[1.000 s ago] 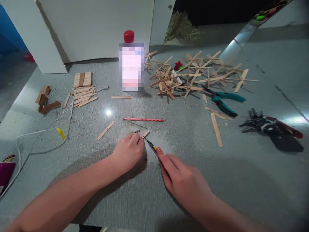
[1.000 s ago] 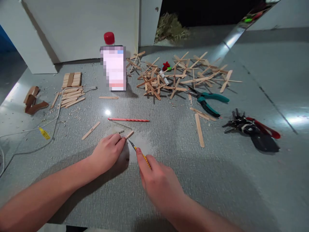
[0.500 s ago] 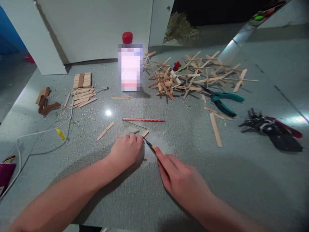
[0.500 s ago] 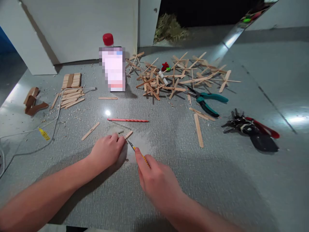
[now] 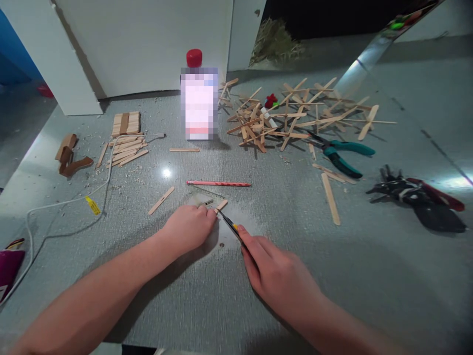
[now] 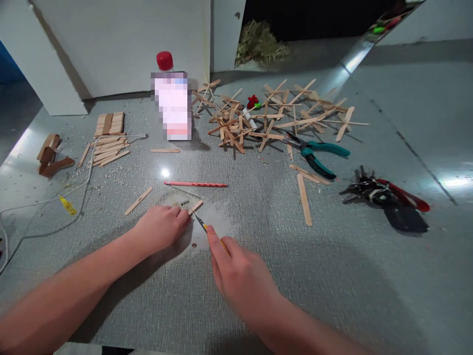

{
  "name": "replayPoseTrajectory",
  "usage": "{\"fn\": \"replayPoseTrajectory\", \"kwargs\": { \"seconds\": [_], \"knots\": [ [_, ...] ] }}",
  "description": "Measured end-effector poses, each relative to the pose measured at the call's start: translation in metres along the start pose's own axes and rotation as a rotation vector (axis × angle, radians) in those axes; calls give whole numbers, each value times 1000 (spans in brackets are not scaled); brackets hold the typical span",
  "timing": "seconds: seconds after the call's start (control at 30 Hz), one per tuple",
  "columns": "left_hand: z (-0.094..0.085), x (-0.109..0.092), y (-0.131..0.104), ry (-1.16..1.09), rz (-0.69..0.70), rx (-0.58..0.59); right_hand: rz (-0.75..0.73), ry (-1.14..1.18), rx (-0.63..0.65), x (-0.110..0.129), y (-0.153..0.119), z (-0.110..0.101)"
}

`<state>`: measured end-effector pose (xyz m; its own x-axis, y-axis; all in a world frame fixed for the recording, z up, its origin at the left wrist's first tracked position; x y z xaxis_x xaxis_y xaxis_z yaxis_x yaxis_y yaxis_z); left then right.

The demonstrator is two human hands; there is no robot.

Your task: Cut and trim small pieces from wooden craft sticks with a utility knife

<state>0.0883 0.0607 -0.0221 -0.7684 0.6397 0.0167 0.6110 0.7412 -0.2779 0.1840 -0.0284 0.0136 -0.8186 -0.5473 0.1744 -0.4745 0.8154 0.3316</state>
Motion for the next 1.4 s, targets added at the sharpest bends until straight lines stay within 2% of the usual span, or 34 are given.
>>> {"fn": "replayPoseTrajectory", "kwargs": {
  "seconds": [0.17, 0.73, 0.93, 1.23, 1.4],
  "knots": [
    [2, 4, 3, -17, 3, -18, 10, 44, -12, -1, 2, -3],
    [-4, -1, 1, 43, 12, 1, 45, 224, 29, -10, 6, -2],
    [-3, -5, 3, 74, -36, -6, 52, 179, 38, -7, 1, 1],
    [-3, -12, 6, 94, 87, 39, 29, 80, 43, -3, 3, 4],
    [-5, -10, 6, 77, 88, 50, 24, 75, 58, -4, 8, 7]
  ]
}}
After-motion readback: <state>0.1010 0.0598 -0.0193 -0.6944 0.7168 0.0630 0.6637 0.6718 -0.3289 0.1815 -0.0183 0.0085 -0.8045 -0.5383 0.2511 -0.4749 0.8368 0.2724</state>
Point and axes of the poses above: each hand's wrist, its own y-axis towards the middle knuckle, its own z-axis out of the palm, x = y × z, the point moved 10 cm from there along y, towards the middle knuckle, and after that the axes turned 10 degrees about -z, right-handed, at the moved point
